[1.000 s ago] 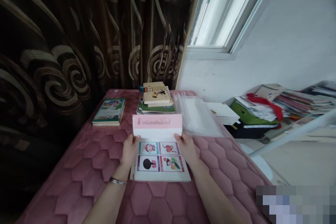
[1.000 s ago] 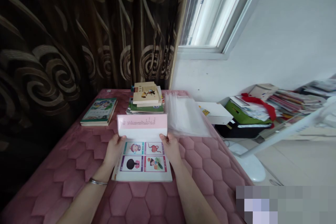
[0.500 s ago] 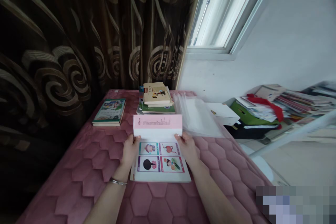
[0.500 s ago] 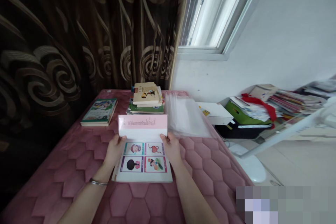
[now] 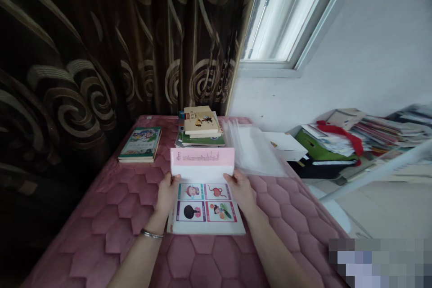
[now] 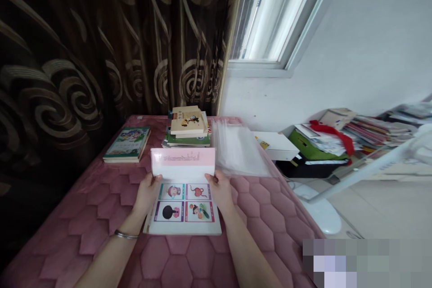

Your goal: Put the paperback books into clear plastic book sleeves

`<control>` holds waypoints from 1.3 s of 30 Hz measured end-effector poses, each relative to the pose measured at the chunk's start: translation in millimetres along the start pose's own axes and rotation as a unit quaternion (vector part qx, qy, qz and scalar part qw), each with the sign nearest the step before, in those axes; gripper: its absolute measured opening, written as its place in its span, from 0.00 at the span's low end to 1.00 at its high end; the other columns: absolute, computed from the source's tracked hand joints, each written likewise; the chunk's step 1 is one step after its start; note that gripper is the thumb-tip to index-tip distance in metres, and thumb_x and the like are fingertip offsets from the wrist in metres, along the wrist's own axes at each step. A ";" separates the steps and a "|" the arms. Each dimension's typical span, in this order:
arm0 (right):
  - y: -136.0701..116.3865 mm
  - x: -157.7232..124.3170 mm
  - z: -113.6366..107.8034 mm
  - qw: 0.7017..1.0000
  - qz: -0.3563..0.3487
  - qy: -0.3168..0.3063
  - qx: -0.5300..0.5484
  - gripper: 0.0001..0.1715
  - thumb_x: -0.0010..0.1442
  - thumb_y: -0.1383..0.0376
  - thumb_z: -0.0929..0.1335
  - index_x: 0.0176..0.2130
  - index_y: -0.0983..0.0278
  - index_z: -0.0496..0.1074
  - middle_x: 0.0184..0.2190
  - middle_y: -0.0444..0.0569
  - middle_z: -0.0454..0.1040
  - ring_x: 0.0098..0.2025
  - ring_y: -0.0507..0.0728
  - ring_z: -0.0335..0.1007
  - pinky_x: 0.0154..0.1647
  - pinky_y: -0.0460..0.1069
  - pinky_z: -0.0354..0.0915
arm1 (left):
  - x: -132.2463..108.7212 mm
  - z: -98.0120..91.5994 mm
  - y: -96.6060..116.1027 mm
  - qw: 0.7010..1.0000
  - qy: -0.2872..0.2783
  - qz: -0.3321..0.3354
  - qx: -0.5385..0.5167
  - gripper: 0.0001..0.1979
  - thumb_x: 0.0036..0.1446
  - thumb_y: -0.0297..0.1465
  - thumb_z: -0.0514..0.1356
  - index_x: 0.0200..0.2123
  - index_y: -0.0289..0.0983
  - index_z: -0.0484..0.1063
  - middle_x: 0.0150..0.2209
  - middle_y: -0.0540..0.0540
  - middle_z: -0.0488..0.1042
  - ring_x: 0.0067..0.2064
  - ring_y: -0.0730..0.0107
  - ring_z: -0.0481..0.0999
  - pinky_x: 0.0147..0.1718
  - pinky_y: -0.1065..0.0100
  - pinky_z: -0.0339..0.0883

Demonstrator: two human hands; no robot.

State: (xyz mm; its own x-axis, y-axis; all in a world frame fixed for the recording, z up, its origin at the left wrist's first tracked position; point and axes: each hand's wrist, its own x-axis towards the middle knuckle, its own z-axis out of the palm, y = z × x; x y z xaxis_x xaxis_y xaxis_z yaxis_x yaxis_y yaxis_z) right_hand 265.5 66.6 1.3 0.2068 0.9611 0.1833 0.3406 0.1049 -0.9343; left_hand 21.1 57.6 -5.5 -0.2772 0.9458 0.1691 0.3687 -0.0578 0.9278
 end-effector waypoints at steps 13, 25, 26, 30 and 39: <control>-0.2 -1.2 0.8 1.000 -0.013 0.004 -0.022 0.16 0.53 0.51 0.64 0.26 0.60 0.66 0.21 0.43 0.70 0.26 0.57 0.65 0.27 0.49 0.61 | 0.0 -0.7 5.6 1.000 0.008 0.008 0.015 0.12 0.54 0.40 0.54 0.31 0.38 0.68 0.30 0.45 0.76 0.33 0.62 0.74 0.33 0.66 0.65; 2.3 -1.2 2.5 0.999 -0.035 0.008 -0.027 0.16 0.53 0.50 0.63 0.26 0.59 0.65 0.22 0.44 0.71 0.26 0.57 0.65 0.27 0.50 0.61 | 6.1 -7.6 2.4 0.999 -0.026 -0.016 -0.040 0.10 0.48 0.38 0.60 0.30 0.37 0.73 0.31 0.45 0.79 0.35 0.61 0.77 0.36 0.66 0.68; 2.6 -1.1 2.7 0.999 -0.036 0.008 -0.026 0.16 0.53 0.50 0.63 0.27 0.59 0.65 0.22 0.44 0.71 0.26 0.57 0.66 0.27 0.50 0.61 | 6.5 -8.2 3.1 0.998 -0.031 -0.016 -0.046 0.10 0.47 0.38 0.60 0.30 0.37 0.73 0.30 0.45 0.79 0.35 0.60 0.77 0.35 0.66 0.68; 4.7 -0.6 3.4 0.999 -0.040 0.006 -0.019 0.15 0.54 0.51 0.63 0.29 0.60 0.67 0.23 0.45 0.73 0.28 0.59 0.68 0.29 0.50 0.63 | 7.7 -7.9 10.9 0.990 -0.045 -0.006 -0.135 0.13 0.44 0.37 0.61 0.34 0.36 0.71 0.32 0.46 0.79 0.36 0.63 0.77 0.37 0.66 0.69; 5.8 0.4 4.6 1.000 -0.028 0.007 -0.007 0.14 0.53 0.53 0.64 0.31 0.60 0.69 0.26 0.46 0.76 0.29 0.59 0.70 0.31 0.51 0.65 | 9.2 0.3 21.1 0.994 0.010 -0.015 -0.107 0.14 0.46 0.36 0.60 0.36 0.35 0.71 0.34 0.43 0.80 0.36 0.61 0.78 0.35 0.66 0.69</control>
State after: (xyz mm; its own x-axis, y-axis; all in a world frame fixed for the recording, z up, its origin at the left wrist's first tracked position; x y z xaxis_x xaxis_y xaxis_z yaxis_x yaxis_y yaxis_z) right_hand 263.4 68.7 -5.5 0.2006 0.9499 0.2397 0.3654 0.1545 -0.9179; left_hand 26.5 65.2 15.5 -0.3041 0.9415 0.1456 0.1644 -0.0987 0.9815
